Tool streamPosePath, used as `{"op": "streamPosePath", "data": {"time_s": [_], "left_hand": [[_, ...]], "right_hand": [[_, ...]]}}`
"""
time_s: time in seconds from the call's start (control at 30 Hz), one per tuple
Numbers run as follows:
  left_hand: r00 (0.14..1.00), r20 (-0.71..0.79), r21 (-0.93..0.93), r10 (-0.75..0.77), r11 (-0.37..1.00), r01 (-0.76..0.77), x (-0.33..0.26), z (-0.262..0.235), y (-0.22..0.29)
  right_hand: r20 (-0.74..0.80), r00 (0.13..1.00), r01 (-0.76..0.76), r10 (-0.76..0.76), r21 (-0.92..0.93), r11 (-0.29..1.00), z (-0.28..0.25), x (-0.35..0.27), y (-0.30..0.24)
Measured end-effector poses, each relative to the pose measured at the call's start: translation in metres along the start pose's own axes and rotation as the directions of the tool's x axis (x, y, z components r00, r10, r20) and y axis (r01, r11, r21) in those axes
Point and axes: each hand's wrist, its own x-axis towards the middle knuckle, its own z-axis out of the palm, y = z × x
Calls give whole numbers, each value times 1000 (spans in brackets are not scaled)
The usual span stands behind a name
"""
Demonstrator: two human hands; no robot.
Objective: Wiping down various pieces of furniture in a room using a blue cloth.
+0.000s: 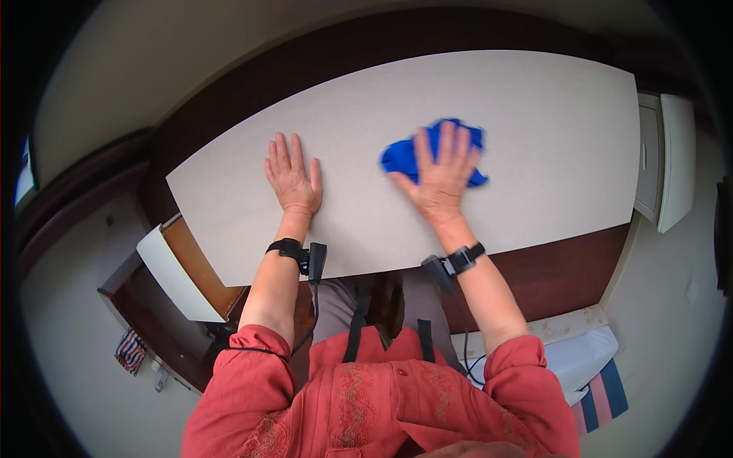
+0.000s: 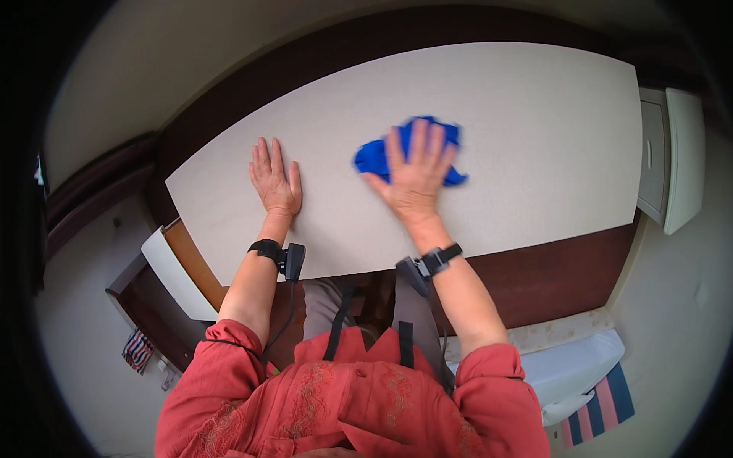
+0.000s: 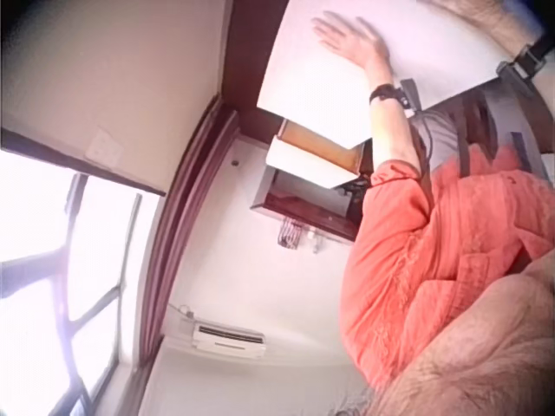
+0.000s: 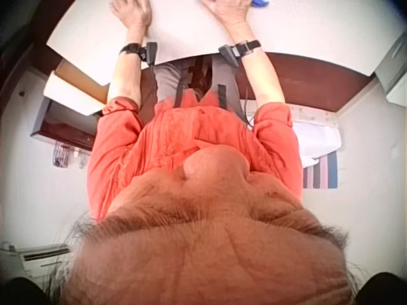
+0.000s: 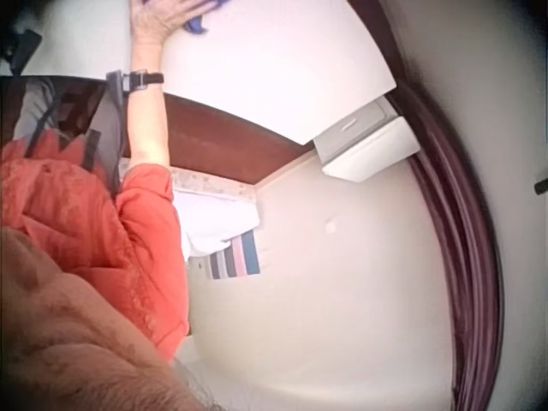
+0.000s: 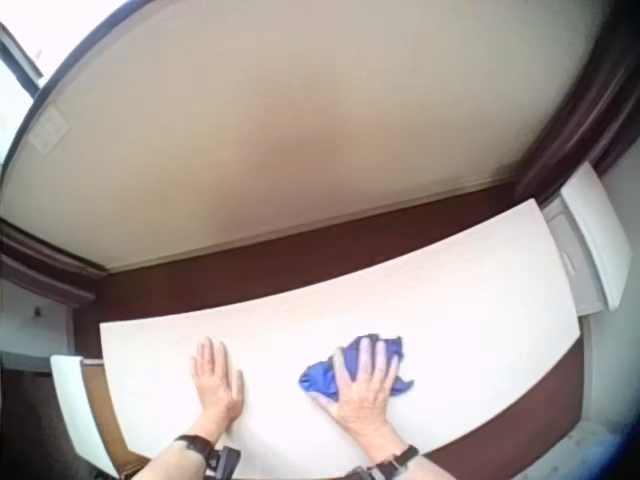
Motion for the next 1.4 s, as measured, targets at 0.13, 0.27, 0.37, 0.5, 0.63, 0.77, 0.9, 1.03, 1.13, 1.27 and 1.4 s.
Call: {"op": "streamPosePath", "data": {"time_s": [0.13, 0.27, 0.37, 0.5, 0.63, 0.77, 0.9, 1.03, 1.13, 1.27, 1.4], "left_hand": [[999, -9, -58, 38, 998, -39, 1, -3, 9], [994, -48, -98, 97, 990, -101, 14, -9, 27], [993, -45, -110, 112, 987, -116, 22, -10, 41], [990, -63, -136, 129, 981, -136, 23, -11, 46], [986, -97, -185, 132, 972, -149, 26, -9, 55], [988, -99, -216, 118, 967, -137, 32, -13, 64], [988, -105, -193, 112, 972, -131, 29, -18, 56], [985, -110, -168, 133, 974, -150, 33, -18, 61], [984, -113, -153, 135, 976, -152, 35, -19, 63], [986, -111, -143, 122, 980, -137, 37, -20, 66], [991, -100, -123, 93, 987, -105, 37, -22, 60]], "right_hand": [[-45, 950, 311, -309, 27, 950, 0, 58, 21], [-321, 944, -28, -80, -319, 947, -31, 130, 109], [-455, 890, -211, 20, -373, 903, -28, 151, 109], [-421, 906, -81, -38, -260, 962, 13, 152, 14], [-163, 986, 19, -35, -100, 995, 25, 159, -86], [74, 996, 52, -50, -30, 998, 17, 178, -103], [-19, 979, 200, -203, -94, 975, 1, 170, -64], [-286, 928, 160, -240, -276, 948, -32, 164, 52], [-348, 926, 5, -144, -370, 929, -78, 165, 145], [-443, 893, -152, -74, -452, 879, -93, 163, 221], [-543, 838, -218, -57, -428, 877, -50, 143, 197]]}}
